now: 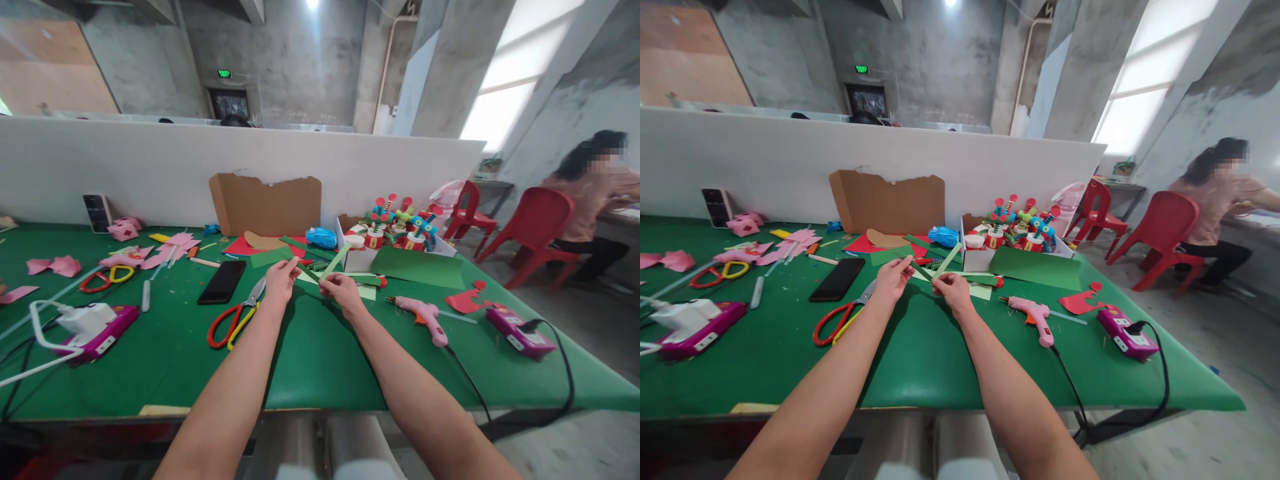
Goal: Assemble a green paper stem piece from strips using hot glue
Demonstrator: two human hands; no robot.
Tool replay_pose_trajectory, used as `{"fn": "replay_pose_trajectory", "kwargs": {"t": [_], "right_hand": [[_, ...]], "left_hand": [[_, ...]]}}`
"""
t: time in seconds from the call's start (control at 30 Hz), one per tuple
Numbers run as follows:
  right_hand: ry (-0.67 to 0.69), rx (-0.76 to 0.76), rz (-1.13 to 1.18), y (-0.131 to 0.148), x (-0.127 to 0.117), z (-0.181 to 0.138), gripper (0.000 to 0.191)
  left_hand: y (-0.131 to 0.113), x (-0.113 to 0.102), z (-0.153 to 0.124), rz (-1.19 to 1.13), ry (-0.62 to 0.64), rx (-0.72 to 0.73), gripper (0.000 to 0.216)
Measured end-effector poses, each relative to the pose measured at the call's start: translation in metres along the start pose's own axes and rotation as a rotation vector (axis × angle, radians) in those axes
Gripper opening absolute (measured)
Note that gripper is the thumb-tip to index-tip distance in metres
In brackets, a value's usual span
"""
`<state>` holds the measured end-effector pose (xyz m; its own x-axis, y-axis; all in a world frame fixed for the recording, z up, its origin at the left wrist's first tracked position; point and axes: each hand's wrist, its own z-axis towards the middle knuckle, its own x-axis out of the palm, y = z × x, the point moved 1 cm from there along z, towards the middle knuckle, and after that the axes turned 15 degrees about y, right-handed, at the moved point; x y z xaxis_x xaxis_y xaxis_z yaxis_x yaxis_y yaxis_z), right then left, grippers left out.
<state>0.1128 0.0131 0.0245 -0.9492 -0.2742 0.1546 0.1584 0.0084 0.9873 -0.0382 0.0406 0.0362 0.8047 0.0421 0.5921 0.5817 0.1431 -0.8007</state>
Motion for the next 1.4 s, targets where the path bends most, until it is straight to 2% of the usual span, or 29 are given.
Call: {"fn": "replay_pose_trajectory", "kwargs": {"t": [0.17,0.27,0.37,0.47,0.57,0.63,0.9,1.0,1.23,1.4], "right_hand": [[0.004,0.012,0.076,-0.005,0.001,0.001,0.031],[-0.05,0.016,0.187,-0.006,-0.001,0.003,0.031],[-0.115,-0.006,0.306,-0.005,-0.002,0.005,0.03],[-0.138,-0.039,0.381,-0.003,-0.003,0.008,0.028],[-0.117,-0.053,0.402,-0.004,-0.002,0.009,0.026],[-0.085,-0.055,0.392,-0.005,-0.001,0.009,0.026],[-0.022,-0.066,0.298,-0.004,0.005,0.003,0.034],[-0.005,-0.055,0.261,-0.002,0.004,0.004,0.036],[-0.125,-0.148,0.015,-0.001,0.001,0.005,0.033],[-0.212,-0.139,0.036,-0.001,-0.005,0.008,0.033]], "left_hand": [[-0.014,-0.012,0.005,-0.059,-0.158,0.078,0.033],[-0.014,-0.014,0.002,-0.035,-0.196,0.103,0.026],[-0.005,-0.006,-0.006,0.043,-0.106,0.053,0.029],[0.01,0.006,-0.014,0.172,0.126,-0.078,0.037],[0.021,0.014,-0.019,0.255,0.299,-0.132,0.043],[0.025,0.015,-0.02,0.281,0.345,-0.132,0.044],[0.027,0.01,-0.017,0.274,0.352,-0.102,0.042],[0.026,0.01,-0.017,0.29,0.312,-0.086,0.041],[0.023,0.015,-0.022,0.421,0.286,-0.089,0.03],[0.022,0.016,-0.023,0.444,0.256,-0.065,0.03]]}}
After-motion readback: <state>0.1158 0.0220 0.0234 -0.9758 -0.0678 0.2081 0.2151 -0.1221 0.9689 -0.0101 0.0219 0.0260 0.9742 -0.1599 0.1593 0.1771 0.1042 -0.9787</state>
